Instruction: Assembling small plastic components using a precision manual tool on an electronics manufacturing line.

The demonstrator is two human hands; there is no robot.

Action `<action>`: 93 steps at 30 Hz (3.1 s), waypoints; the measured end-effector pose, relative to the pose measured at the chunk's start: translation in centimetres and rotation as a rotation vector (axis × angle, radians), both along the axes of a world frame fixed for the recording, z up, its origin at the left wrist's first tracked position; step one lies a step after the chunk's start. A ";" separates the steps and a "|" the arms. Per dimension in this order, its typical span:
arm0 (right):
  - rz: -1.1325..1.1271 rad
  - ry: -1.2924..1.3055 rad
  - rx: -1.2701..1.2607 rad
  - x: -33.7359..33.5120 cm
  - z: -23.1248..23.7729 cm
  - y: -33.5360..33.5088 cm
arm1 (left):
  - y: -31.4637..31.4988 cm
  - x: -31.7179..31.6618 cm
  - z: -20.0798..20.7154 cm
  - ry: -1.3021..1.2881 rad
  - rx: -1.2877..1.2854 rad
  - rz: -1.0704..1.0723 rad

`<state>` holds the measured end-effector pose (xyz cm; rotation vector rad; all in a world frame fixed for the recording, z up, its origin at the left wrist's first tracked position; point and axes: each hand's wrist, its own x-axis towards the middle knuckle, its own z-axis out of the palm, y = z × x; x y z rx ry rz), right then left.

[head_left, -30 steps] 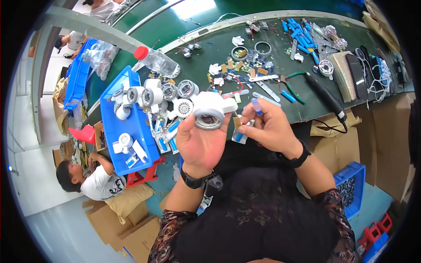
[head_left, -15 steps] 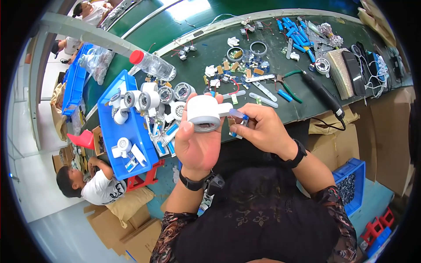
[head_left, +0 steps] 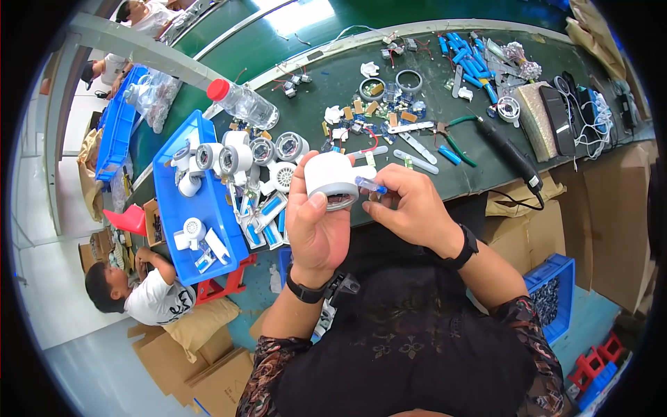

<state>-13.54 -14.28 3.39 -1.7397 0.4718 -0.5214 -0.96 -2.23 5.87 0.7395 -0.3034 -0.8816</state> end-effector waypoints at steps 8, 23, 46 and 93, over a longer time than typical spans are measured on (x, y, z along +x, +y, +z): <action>-0.089 -0.119 -0.230 -0.4 -0.7 0.5 | 0.4 -0.5 0.4 -0.015 -0.015 0.039; -0.065 -0.074 -0.273 -0.6 -0.2 0.2 | 0.8 -0.5 0.3 0.002 -0.024 -0.006; 0.040 0.019 0.028 -1.4 -0.3 1.5 | 1.2 0.4 -0.4 0.146 0.036 -0.033; -0.045 -0.432 -0.068 -0.8 4.9 3.2 | 1.3 2.1 -3.3 0.376 -0.329 -0.308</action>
